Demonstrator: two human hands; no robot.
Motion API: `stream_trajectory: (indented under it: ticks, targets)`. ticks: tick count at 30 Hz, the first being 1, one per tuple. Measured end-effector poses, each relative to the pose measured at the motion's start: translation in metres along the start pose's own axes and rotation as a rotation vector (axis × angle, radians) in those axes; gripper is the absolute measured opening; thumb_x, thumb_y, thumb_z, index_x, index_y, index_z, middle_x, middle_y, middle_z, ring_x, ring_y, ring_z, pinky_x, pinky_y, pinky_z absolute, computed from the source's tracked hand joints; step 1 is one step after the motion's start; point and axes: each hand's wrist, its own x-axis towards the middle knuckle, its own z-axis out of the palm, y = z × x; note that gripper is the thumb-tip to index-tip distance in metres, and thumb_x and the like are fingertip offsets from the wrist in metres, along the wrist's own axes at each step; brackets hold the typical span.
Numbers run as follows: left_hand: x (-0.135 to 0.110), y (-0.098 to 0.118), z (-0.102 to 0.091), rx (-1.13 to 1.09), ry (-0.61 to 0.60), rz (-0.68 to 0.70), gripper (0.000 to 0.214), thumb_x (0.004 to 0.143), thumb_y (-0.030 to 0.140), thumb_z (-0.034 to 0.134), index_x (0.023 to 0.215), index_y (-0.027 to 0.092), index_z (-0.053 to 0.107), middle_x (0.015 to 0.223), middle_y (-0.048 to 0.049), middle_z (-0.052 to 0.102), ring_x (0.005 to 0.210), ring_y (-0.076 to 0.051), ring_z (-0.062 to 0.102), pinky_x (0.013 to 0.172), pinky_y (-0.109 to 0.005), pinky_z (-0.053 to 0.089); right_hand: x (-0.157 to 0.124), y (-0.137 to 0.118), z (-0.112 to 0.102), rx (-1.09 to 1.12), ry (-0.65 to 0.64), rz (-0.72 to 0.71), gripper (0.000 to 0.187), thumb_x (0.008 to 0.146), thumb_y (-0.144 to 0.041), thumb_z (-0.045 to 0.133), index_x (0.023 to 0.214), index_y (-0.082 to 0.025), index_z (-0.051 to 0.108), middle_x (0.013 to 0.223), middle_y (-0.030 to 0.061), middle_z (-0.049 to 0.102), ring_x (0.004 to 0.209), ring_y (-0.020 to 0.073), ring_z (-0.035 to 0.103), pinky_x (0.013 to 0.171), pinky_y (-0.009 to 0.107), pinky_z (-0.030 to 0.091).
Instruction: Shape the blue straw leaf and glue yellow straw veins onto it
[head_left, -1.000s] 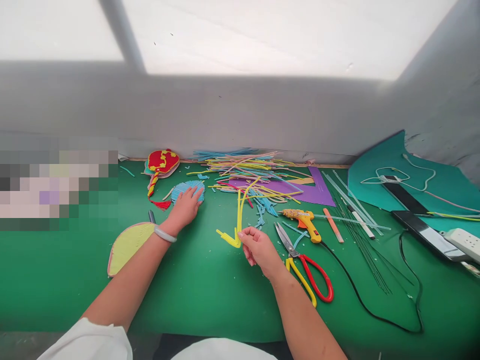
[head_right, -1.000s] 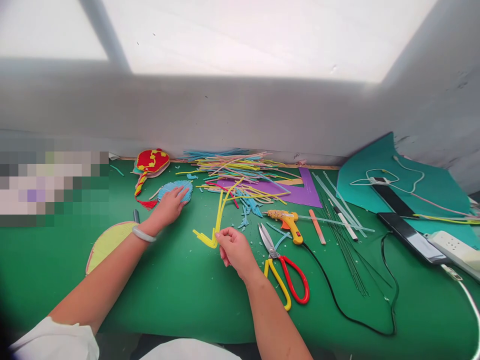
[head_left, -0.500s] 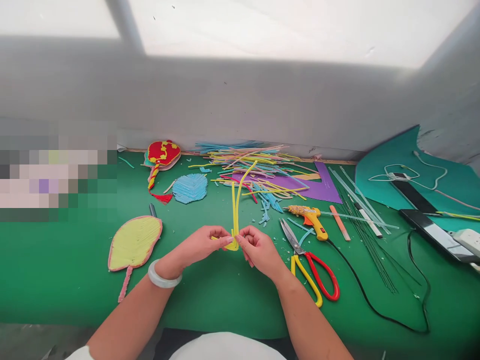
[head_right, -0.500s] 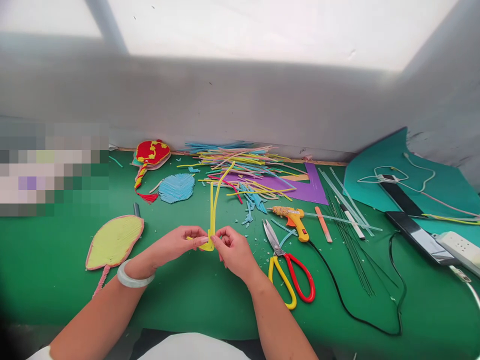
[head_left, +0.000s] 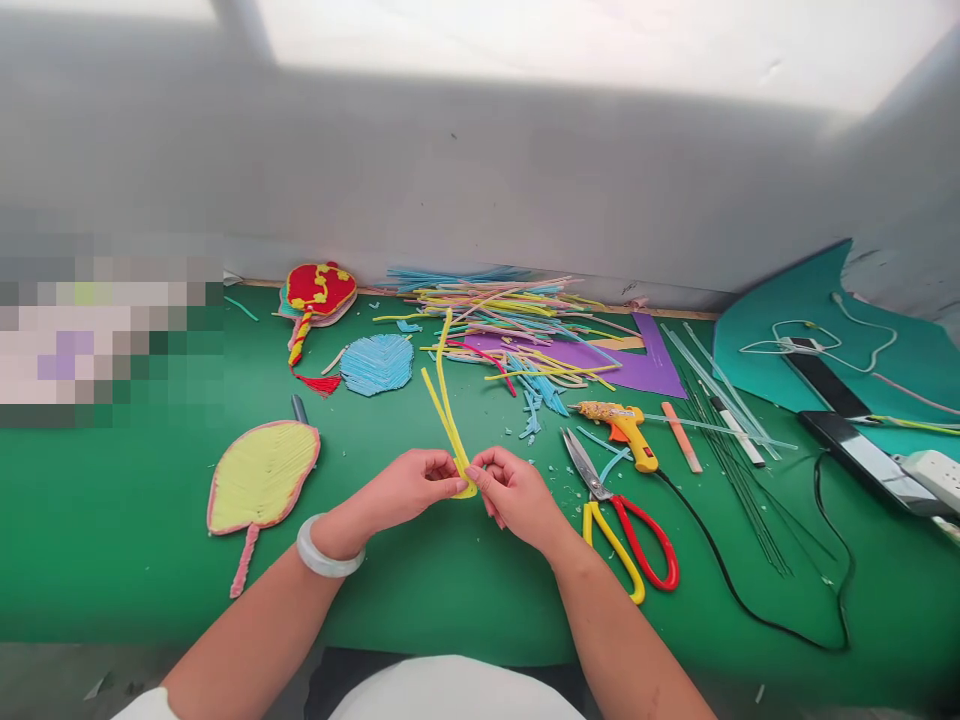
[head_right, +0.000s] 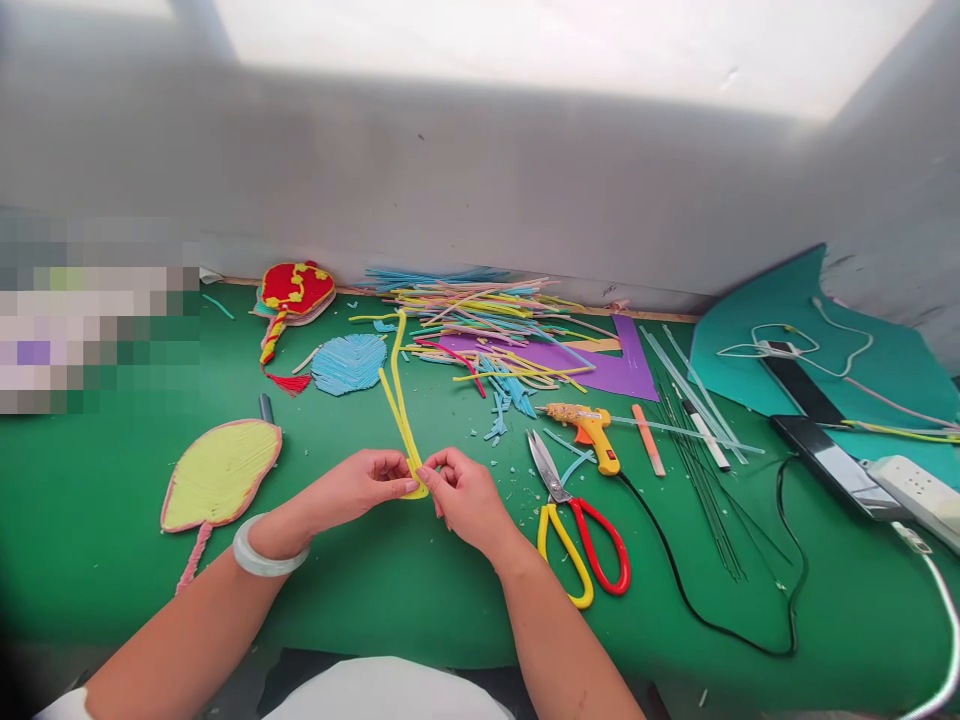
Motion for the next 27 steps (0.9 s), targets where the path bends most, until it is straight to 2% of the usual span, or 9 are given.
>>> stream_trajectory:
  ticks: [10, 20, 27]
  targets:
    - [0.0056, -0.0087, 0.0036, -0.018, 0.046, -0.022, 0.033, 0.078, 0.05, 0.062, 0.072, 0.018, 0.054, 0.064, 0.0048, 0.044, 0.058, -0.011, 0.034, 0.053, -0.025, 0.025, 0.0011, 0.0011, -0.0015, -0.037, -0.03, 0.04, 0.025, 0.089, -0.047, 0.051, 0.085, -0.022, 0.055, 0.048, -0.0097, 0.05, 0.037, 0.0074, 0.042, 0.042, 0.02, 0.035]
    - [0.0069, -0.0048, 0.0039, -0.045, 0.101, -0.014, 0.035, 0.075, 0.051, 0.062, 0.074, 0.017, 0.057, 0.063, 0.0048, 0.044, 0.056, -0.01, 0.033, 0.05, -0.024, 0.024, 0.0006, -0.0016, -0.0025, -0.051, -0.02, 0.09, 0.02, 0.085, -0.042, 0.055, 0.084, -0.022, 0.055, 0.048, -0.0094, 0.049, 0.037, 0.0078, 0.042, 0.04, 0.02, 0.035]
    - [0.0071, -0.005, 0.0035, -0.036, 0.094, -0.031, 0.037, 0.074, 0.054, 0.062, 0.073, 0.017, 0.057, 0.061, 0.006, 0.043, 0.053, -0.009, 0.03, 0.048, -0.024, 0.023, 0.001, 0.0002, -0.0029, -0.065, -0.018, 0.089, 0.019, 0.086, -0.042, 0.055, 0.083, -0.023, 0.056, 0.048, -0.0093, 0.05, 0.039, 0.0085, 0.042, 0.042, 0.02, 0.035]
